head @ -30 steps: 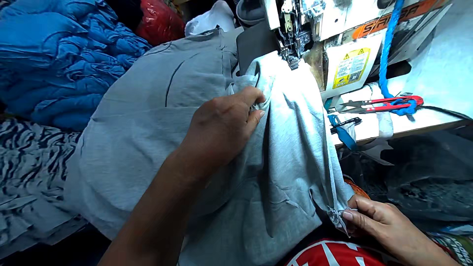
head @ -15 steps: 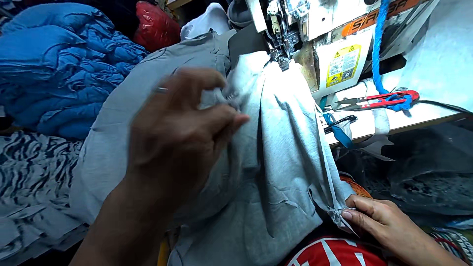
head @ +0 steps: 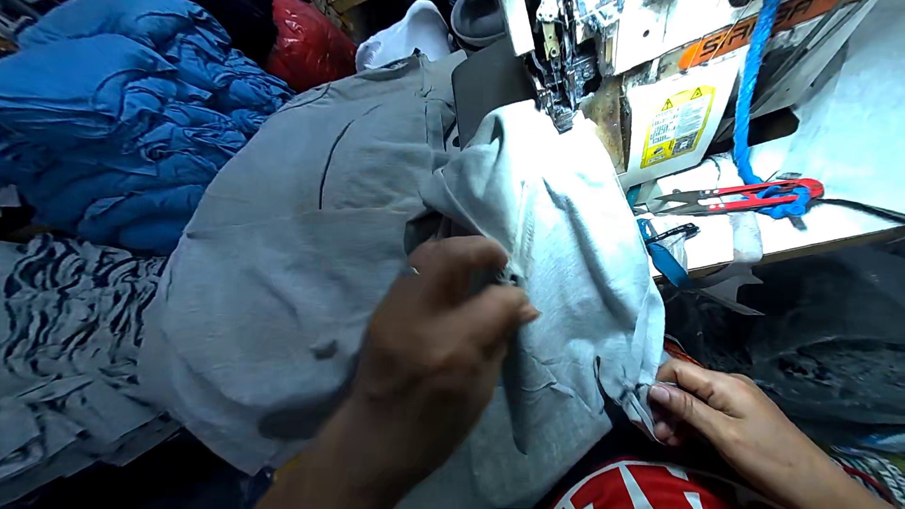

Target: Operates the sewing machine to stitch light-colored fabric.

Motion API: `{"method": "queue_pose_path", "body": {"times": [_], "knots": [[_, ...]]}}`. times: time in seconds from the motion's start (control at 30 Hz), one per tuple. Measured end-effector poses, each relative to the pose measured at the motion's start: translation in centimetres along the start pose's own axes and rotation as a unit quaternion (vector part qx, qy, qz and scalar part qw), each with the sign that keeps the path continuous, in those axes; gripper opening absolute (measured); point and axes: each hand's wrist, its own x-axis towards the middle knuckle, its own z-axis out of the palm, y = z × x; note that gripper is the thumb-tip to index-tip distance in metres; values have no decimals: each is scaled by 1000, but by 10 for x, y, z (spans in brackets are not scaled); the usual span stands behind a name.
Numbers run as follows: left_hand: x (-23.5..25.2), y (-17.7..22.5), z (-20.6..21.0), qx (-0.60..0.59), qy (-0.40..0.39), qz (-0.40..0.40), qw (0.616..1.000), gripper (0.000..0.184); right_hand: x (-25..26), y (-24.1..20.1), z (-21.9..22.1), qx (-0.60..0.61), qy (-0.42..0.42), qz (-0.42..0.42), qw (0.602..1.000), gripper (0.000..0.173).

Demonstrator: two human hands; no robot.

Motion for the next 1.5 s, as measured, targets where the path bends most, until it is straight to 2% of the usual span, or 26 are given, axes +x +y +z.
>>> {"method": "queue_pose_path", "body": {"times": [0.07,0.2,0.27,0.33,0.4,0.47,0.6,0.77,0.87,0.9,0.93,0.97,1.0,1.1,1.13,1.17,1.27,1.37,1.5], "knots": [[-11,8,18,-8,15,8,1000,22,12,-8,5,7,11,-34,999,23],[-22,20,35,-58,20,-18,998,27,41,-31,10,6,13,-35,999,22],[-27,25,44,-116,10,-75,990,27,55,-40,12,-46,14,-79,996,21],[-30,31,54,-228,-6,-162,960,25,67,-52,12,-126,26,-128,983,21],[-30,38,65,-352,-17,-257,900,19,78,-62,11,-214,45,-185,958,20],[-28,45,77,-452,-15,-345,823,19,84,-70,11,-292,69,-249,921,18],[-21,56,94,-563,25,-452,692,22,80,-78,13,-401,124,-323,848,13],[-14,65,95,-704,75,-509,489,24,63,-75,14,-445,160,-352,808,13],[-14,62,98,-794,105,-498,332,23,55,-70,18,-423,158,-365,814,14],[-14,60,98,-811,113,-490,297,22,53,-67,19,-414,156,-365,819,14],[-14,60,99,-816,118,-489,283,21,52,-64,20,-405,156,-366,823,15],[-14,61,98,-811,119,-493,291,19,51,-60,20,-395,156,-368,827,15],[-13,63,98,-800,117,-497,316,19,51,-56,18,-385,148,-371,832,16],[-17,66,97,-738,106,-491,451,23,51,-58,-7,-373,103,-375,842,26],[-19,66,97,-715,106,-489,488,26,53,-64,-22,-387,105,-369,839,27],[-21,65,98,-702,106,-486,510,27,58,-69,-38,-410,123,-367,826,27],[-26,65,97,-697,101,-473,529,24,82,-70,-87,-482,163,-338,791,26],[-27,68,98,-699,104,-461,536,23,102,-54,-119,-542,125,-263,788,23],[-30,65,99,-707,97,-460,528,23,107,-37,-134,-571,145,-304,749,26]]}}
